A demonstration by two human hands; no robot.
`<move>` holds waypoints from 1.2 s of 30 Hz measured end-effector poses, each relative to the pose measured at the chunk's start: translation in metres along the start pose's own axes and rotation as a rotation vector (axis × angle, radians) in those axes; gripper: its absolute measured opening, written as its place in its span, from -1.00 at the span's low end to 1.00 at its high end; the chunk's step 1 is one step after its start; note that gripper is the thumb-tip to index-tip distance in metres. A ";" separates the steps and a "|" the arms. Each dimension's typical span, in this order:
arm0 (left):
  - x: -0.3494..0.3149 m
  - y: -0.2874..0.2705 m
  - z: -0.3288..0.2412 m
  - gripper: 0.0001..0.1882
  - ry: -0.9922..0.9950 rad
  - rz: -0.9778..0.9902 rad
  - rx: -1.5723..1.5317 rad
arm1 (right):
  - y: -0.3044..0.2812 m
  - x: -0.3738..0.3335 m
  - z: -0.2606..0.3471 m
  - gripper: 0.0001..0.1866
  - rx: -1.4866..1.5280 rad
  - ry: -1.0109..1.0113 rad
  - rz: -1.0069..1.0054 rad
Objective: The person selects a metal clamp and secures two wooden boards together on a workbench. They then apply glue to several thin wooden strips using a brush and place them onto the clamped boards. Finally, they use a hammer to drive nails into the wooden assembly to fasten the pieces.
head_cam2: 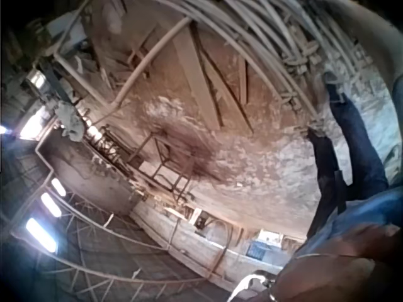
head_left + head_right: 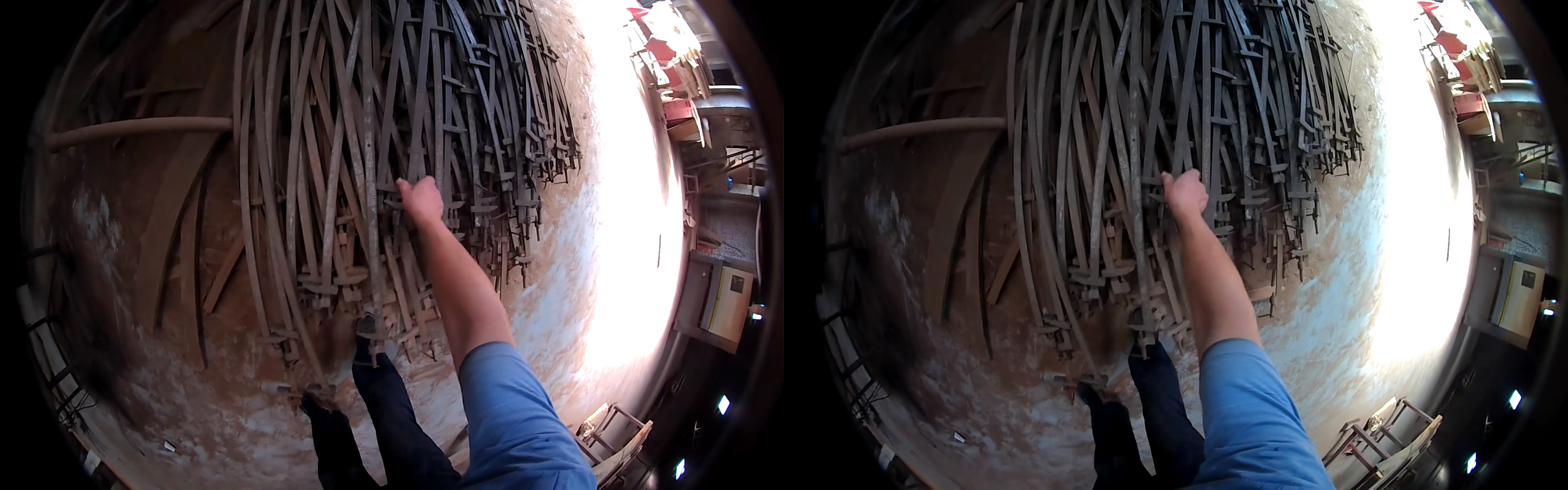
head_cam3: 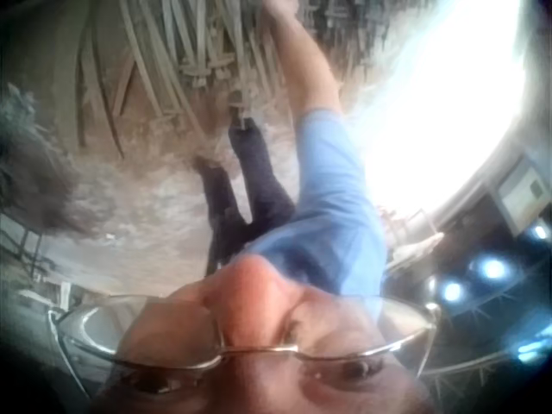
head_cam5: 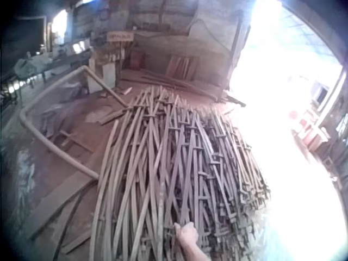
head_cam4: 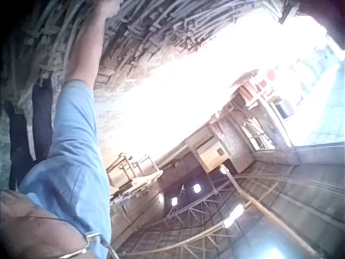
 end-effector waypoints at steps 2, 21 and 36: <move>-0.002 0.001 0.001 -0.80 -0.006 -0.007 -0.013 | -0.011 -0.003 0.006 -0.44 0.072 -0.111 0.024; 0.014 0.037 -0.023 -0.79 -0.004 0.054 -0.063 | -0.127 0.004 -0.045 -0.68 1.813 0.232 1.126; 0.012 0.047 -0.031 -0.78 0.023 0.052 -0.055 | -0.025 -0.041 -0.172 -0.54 0.178 -0.119 0.075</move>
Point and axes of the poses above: each hand's wrist, its own x-axis towards the middle knuckle, its own y-axis out of the palm, z = x × y, the point moved 2 cm from there along x, towards the middle knuckle, and after that the axes turned 8 degrees about -z, right-handed, at the moved point
